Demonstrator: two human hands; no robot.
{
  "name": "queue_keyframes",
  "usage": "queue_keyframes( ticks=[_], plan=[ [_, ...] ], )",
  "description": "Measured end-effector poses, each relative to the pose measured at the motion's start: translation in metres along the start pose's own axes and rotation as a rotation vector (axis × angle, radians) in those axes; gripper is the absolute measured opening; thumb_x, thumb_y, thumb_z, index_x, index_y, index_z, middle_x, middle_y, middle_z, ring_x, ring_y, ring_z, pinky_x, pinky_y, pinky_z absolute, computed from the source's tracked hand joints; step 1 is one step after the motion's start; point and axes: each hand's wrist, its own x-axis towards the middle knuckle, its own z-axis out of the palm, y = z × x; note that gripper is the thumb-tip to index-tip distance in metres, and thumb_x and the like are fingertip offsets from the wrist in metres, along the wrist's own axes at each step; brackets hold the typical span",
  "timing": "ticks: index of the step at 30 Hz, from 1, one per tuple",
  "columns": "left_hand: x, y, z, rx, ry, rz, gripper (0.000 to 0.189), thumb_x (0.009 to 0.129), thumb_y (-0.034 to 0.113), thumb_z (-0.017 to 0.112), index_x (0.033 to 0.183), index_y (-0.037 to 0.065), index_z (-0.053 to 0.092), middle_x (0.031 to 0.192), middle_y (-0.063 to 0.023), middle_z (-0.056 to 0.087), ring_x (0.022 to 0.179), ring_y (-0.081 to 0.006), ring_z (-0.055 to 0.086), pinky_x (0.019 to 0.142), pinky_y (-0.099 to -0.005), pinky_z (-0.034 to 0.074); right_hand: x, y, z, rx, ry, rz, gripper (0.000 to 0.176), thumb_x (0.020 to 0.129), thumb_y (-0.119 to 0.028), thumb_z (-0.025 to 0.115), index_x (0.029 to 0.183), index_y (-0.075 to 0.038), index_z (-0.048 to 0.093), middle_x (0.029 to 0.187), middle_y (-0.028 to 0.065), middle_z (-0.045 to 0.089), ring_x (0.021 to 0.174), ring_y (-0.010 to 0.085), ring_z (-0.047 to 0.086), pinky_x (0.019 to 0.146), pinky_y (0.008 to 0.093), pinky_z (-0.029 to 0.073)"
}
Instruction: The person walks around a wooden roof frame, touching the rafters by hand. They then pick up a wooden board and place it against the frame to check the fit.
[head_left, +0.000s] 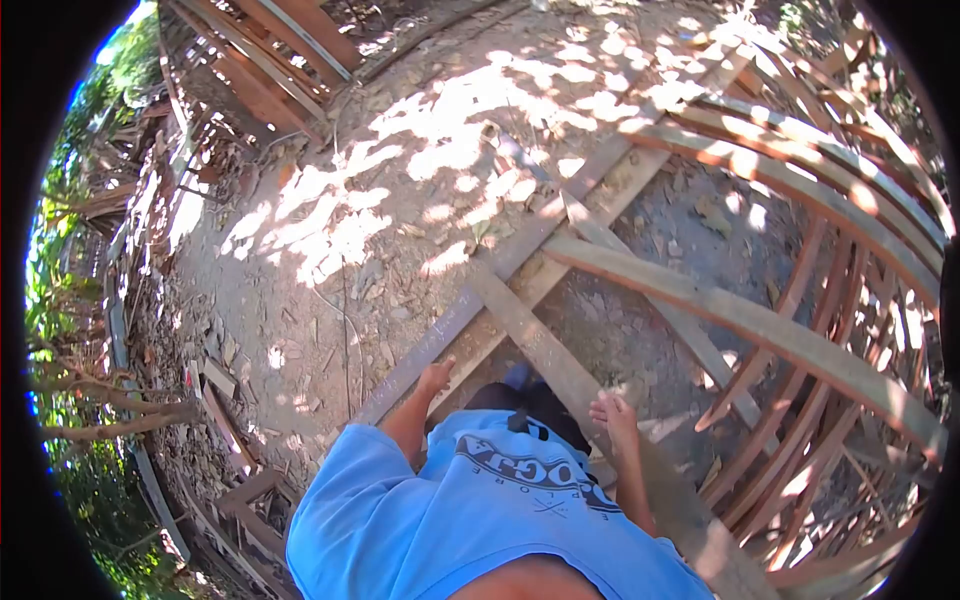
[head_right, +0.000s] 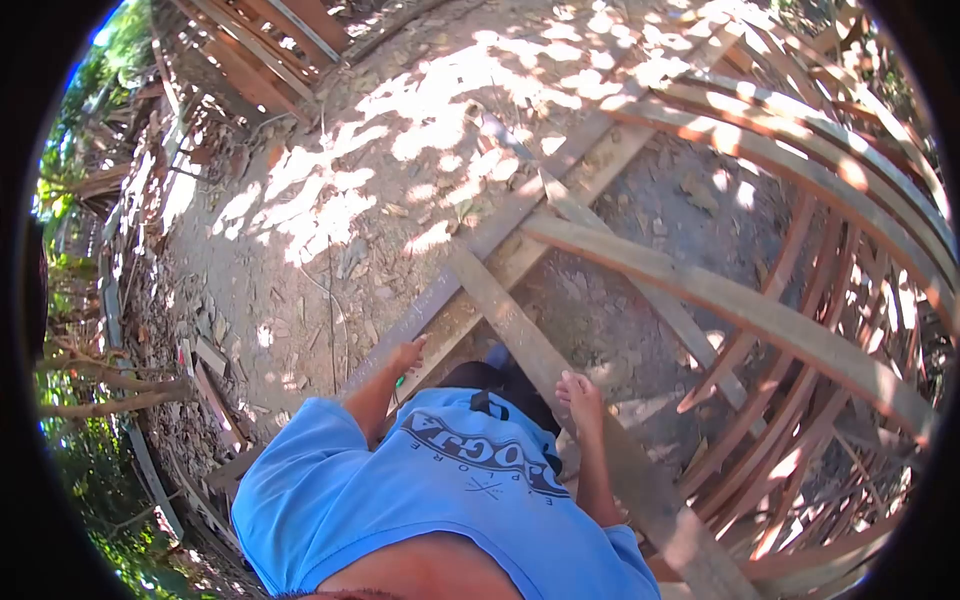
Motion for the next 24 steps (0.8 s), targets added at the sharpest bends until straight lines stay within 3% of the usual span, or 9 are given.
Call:
queue_keyframes(
  ticks=[1, 7, 12, 14, 16, 18, 20, 22, 24],
  plan=[
    [-0.004, 0.006, 0.002, 0.065, -0.062, 0.160, 0.066, 0.081, 0.058, 0.046, 0.111, 0.001, 0.057, 0.095, -0.0160, 0.062, 0.078, -0.0243, 0.063, 0.062, -0.0363, 0.050, 0.012, -0.005, -0.002, -0.018, -0.001, 0.001, 0.034, 0.086, -0.032, 0.056, 0.100, -0.002, 0.057, 0.085, 0.0082, 0.063, 0.070, 0.0135, 0.060, 0.063, 0.0243, 0.048],
    [-0.037, 0.092, -0.008, 0.033, -0.049, 0.290, 0.060, 0.082, 0.055, 0.048, 0.109, 0.003, 0.060, 0.095, -0.0157, 0.063, 0.080, -0.0259, 0.062, 0.071, -0.0347, 0.049, 0.069, -0.018, -0.008, -0.095, -0.070, 0.038, 0.035, 0.084, -0.035, 0.058, 0.099, -0.003, 0.056, 0.078, 0.0068, 0.061, 0.064, 0.0145, 0.059, 0.056, 0.0247, 0.048],
    [-0.010, 0.099, -0.078, 0.255, 0.345, 0.618, 0.059, 0.081, 0.055, 0.046, 0.108, 0.004, 0.060, 0.102, -0.0216, 0.061, 0.097, -0.0356, 0.057, 0.085, -0.0417, 0.043, 0.109, -0.023, -0.027, 0.007, -0.052, 0.022, 0.033, 0.084, -0.035, 0.058, 0.095, -0.004, 0.054, 0.075, 0.0056, 0.059, 0.062, 0.0139, 0.058, 0.056, 0.0245, 0.047],
    [0.009, 0.091, -0.119, 0.287, 0.426, 0.301, 0.049, 0.085, 0.046, 0.045, 0.109, 0.007, 0.060, 0.107, -0.0170, 0.060, 0.101, -0.0324, 0.056, 0.088, -0.0398, 0.042, 0.117, -0.023, -0.031, 0.053, -0.011, 0.002, 0.033, 0.084, -0.035, 0.058, 0.094, -0.004, 0.054, 0.075, 0.0055, 0.059, 0.062, 0.0140, 0.058, 0.057, 0.0246, 0.047],
    [0.040, 0.065, -0.157, 0.300, 0.378, 0.221, 0.039, 0.086, 0.035, 0.047, 0.118, 0.014, 0.055, 0.103, -0.0156, 0.061, 0.101, -0.0314, 0.057, 0.085, -0.0374, 0.044, 0.125, -0.033, -0.022, 0.110, 0.024, -0.023, 0.033, 0.084, -0.036, 0.057, 0.096, -0.005, 0.054, 0.076, 0.0056, 0.059, 0.063, 0.0141, 0.058, 0.057, 0.0249, 0.047],
    [0.072, 0.033, -0.186, 0.828, 0.455, 0.487, 0.040, 0.085, 0.022, 0.049, 0.125, 0.023, 0.048, 0.098, -0.0136, 0.061, 0.091, -0.0293, 0.061, 0.075, -0.0400, 0.049, 0.131, -0.044, -0.007, 0.119, 0.057, -0.039, 0.034, 0.084, -0.036, 0.057, 0.097, -0.005, 0.054, 0.078, 0.0058, 0.060, 0.065, 0.0141, 0.059, 0.057, 0.0253, 0.047],
    [0.078, 0.038, -0.205, 0.529, 0.259, 0.374, 0.045, 0.085, 0.015, 0.050, 0.129, 0.026, 0.043, 0.097, -0.0106, 0.061, 0.077, -0.0250, 0.064, 0.063, -0.0404, 0.052, 0.141, -0.057, 0.013, 0.117, 0.089, -0.053, 0.034, 0.084, -0.037, 0.057, 0.097, -0.005, 0.055, 0.080, 0.0060, 0.061, 0.067, 0.0141, 0.059, 0.058, 0.0258, 0.047],
    [0.095, 0.063, -0.222, 0.271, 0.090, -0.065, 0.044, 0.086, 0.014, 0.049, 0.128, 0.025, 0.044, 0.095, -0.0082, 0.061, 0.069, -0.0205, 0.063, 0.055, -0.0401, 0.051, 0.158, -0.068, 0.039, 0.101, 0.122, -0.055, 0.034, 0.084, -0.037, 0.057, 0.097, -0.006, 0.055, 0.082, 0.0062, 0.061, 0.069, 0.0142, 0.060, 0.058, 0.0262, 0.048],
    [0.126, 0.100, -0.249, 0.263, 0.030, -0.013, 0.040, 0.087, 0.021, 0.050, 0.126, 0.020, 0.046, 0.093, -0.0080, 0.061, 0.068, -0.0190, 0.062, 0.055, -0.0374, 0.050, 0.176, -0.073, 0.068, 0.107, 0.140, -0.062, 0.034, 0.084, -0.037, 0.058, 0.097, -0.006, 0.057, 0.082, 0.0056, 0.062, 0.070, 0.0143, 0.060, 0.058, 0.0263, 0.047]
  ],
)
